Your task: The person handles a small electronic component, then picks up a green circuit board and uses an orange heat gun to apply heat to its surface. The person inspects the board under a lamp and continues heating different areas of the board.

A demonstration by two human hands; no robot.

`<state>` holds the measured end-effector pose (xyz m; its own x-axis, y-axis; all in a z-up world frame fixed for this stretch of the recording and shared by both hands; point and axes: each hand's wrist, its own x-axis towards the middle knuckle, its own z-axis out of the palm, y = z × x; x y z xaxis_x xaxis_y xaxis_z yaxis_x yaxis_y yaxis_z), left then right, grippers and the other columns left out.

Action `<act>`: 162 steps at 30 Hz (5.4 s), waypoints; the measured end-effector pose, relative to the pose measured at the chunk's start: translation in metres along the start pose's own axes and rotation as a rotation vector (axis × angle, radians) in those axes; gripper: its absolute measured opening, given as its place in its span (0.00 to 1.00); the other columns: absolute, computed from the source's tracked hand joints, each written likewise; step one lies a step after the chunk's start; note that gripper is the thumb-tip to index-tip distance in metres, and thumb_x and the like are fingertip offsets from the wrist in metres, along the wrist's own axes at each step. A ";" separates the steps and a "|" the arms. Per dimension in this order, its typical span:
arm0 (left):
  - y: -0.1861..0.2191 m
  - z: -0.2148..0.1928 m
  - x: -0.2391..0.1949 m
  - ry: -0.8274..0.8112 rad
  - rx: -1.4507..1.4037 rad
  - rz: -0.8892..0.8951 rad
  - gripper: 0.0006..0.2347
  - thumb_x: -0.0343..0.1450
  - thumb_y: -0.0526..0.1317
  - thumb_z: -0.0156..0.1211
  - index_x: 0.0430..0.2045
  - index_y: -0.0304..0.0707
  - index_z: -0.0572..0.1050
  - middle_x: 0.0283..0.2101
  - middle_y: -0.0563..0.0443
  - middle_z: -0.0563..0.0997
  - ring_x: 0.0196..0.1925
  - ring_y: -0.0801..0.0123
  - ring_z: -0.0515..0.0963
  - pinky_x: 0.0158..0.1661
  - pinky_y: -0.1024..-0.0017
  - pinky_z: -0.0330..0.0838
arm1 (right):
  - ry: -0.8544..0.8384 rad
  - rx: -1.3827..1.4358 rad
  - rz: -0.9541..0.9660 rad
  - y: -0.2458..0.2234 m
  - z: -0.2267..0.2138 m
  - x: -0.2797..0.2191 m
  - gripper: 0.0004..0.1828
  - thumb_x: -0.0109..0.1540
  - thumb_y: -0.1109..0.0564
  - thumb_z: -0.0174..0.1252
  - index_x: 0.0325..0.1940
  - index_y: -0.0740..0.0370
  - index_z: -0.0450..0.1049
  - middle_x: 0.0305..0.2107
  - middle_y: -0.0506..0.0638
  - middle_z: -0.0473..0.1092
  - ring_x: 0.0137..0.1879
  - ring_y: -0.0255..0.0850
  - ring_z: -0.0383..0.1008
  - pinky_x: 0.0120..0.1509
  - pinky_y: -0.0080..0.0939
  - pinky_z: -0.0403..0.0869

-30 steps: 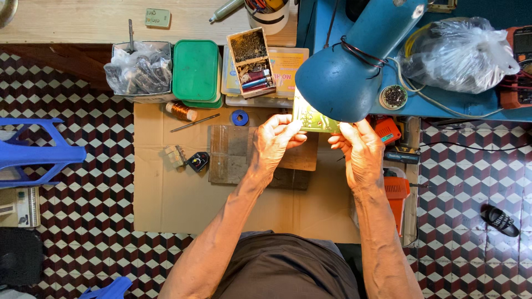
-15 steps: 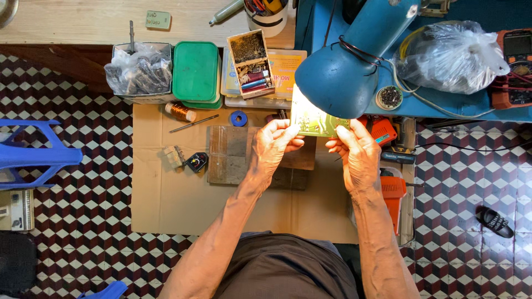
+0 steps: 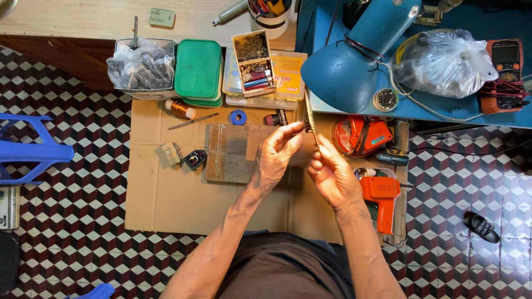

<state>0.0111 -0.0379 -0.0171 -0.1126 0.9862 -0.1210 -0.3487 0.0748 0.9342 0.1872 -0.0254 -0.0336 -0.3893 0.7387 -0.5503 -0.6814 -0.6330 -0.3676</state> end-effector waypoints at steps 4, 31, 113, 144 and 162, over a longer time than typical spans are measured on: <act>0.010 0.005 -0.011 0.109 0.258 -0.009 0.13 0.71 0.37 0.66 0.49 0.36 0.77 0.45 0.52 0.86 0.48 0.75 0.85 0.50 0.74 0.78 | -0.080 0.170 0.150 0.018 -0.010 -0.003 0.18 0.66 0.59 0.56 0.61 0.58 0.68 0.30 0.46 0.66 0.32 0.34 0.62 0.37 0.32 0.66; 0.039 0.015 -0.019 0.124 0.658 0.170 0.07 0.71 0.35 0.65 0.41 0.37 0.78 0.38 0.50 0.86 0.37 0.70 0.87 0.38 0.73 0.81 | -0.056 0.346 0.260 0.058 -0.033 -0.002 0.06 0.68 0.58 0.55 0.44 0.61 0.67 0.29 0.48 0.62 0.32 0.34 0.60 0.29 0.28 0.64; -0.047 -0.050 0.009 0.190 -0.113 -0.361 0.13 0.71 0.36 0.63 0.47 0.27 0.77 0.42 0.47 0.85 0.43 0.69 0.84 0.48 0.70 0.78 | 0.130 -1.772 -1.016 0.042 0.013 -0.038 0.29 0.64 0.63 0.59 0.70 0.62 0.65 0.54 0.62 0.71 0.54 0.56 0.76 0.54 0.49 0.76; 0.056 0.026 -0.042 -0.134 0.505 0.399 0.14 0.71 0.31 0.66 0.51 0.38 0.77 0.44 0.49 0.86 0.47 0.70 0.87 0.50 0.74 0.84 | 0.223 -1.421 -0.915 0.019 0.034 -0.046 0.45 0.58 0.65 0.68 0.74 0.67 0.50 0.62 0.63 0.66 0.69 0.54 0.70 0.69 0.48 0.73; 0.035 0.023 -0.053 -0.091 0.483 0.373 0.12 0.71 0.32 0.68 0.49 0.35 0.79 0.47 0.49 0.86 0.48 0.73 0.86 0.49 0.75 0.83 | 0.245 -1.489 -1.043 0.018 0.018 -0.042 0.47 0.55 0.65 0.71 0.71 0.67 0.50 0.60 0.67 0.64 0.65 0.60 0.71 0.64 0.53 0.73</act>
<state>0.0266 -0.0843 0.0296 -0.0585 0.9657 0.2529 0.1619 -0.2408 0.9570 0.1801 -0.0639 -0.0031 -0.0355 0.9600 0.2778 0.5470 0.2513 -0.7985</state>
